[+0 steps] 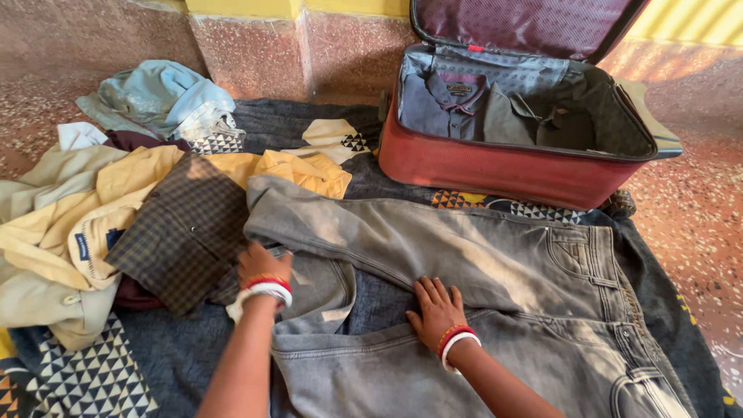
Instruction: The person folds a dark gray shirt and a pair of gray jeans on a patterned mat, then places the folded shirt into an open red suitcase. The person handles the clothes by hand, smoothing and folding them methodically.
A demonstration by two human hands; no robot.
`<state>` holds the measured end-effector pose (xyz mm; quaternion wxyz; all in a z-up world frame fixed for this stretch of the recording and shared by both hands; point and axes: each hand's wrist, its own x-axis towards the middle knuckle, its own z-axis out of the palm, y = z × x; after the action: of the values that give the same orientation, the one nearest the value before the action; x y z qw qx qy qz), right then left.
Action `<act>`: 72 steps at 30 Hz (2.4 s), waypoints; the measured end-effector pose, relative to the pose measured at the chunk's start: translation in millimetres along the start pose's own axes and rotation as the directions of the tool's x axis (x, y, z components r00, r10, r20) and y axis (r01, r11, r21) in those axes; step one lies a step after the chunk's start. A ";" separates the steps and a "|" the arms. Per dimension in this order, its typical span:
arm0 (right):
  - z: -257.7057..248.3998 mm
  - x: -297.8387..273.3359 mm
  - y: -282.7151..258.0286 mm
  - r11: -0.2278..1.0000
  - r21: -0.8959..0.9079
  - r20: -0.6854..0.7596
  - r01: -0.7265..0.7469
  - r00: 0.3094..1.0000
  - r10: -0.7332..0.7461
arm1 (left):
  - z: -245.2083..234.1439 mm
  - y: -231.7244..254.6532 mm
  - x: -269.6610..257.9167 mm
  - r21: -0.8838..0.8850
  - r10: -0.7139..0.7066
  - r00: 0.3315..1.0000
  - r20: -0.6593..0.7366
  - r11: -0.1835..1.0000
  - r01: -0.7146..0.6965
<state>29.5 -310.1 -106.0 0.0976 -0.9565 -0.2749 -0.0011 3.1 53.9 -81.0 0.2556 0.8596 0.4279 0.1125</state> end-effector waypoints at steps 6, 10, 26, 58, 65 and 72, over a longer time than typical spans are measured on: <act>-17.5 -19.5 -29.7 1.000 0.007 0.128 0.018 0.992 -0.018 | -7.7 12.5 -66.3 0.150 -0.112 0.933 0.342 0.987 0.064; -26.5 -40.5 -40.6 1.000 0.031 0.200 0.000 0.980 -0.006 | -1.7 18.9 -88.5 0.181 -0.349 0.895 0.277 0.934 0.308; -48.5 -97.0 -40.7 1.000 0.014 0.327 0.024 0.945 -0.028 | -22.1 -15.5 -118.2 0.133 0.256 0.962 -0.098 0.961 -0.242; -36.0 -120.7 8.1 0.989 -0.058 0.198 -0.134 0.970 0.143 | 15.7 -11.0 -186.8 0.344 0.482 0.784 0.391 0.714 -0.610; -35.4 -107.2 15.7 0.998 -0.008 -0.015 -0.068 0.998 0.068 | 31.4 24.0 -200.9 0.456 0.547 0.812 0.202 0.681 -0.573; -45.9 -80.9 117.7 0.966 0.019 -0.243 -0.257 0.936 0.254 | 52.7 81.7 -198.5 0.268 0.696 0.675 0.242 0.621 -0.737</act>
<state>25.2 -458.9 -87.4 0.1237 -0.9773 -0.1342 -0.1075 -40.6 -162.8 -76.7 0.0592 0.9940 0.0466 0.0789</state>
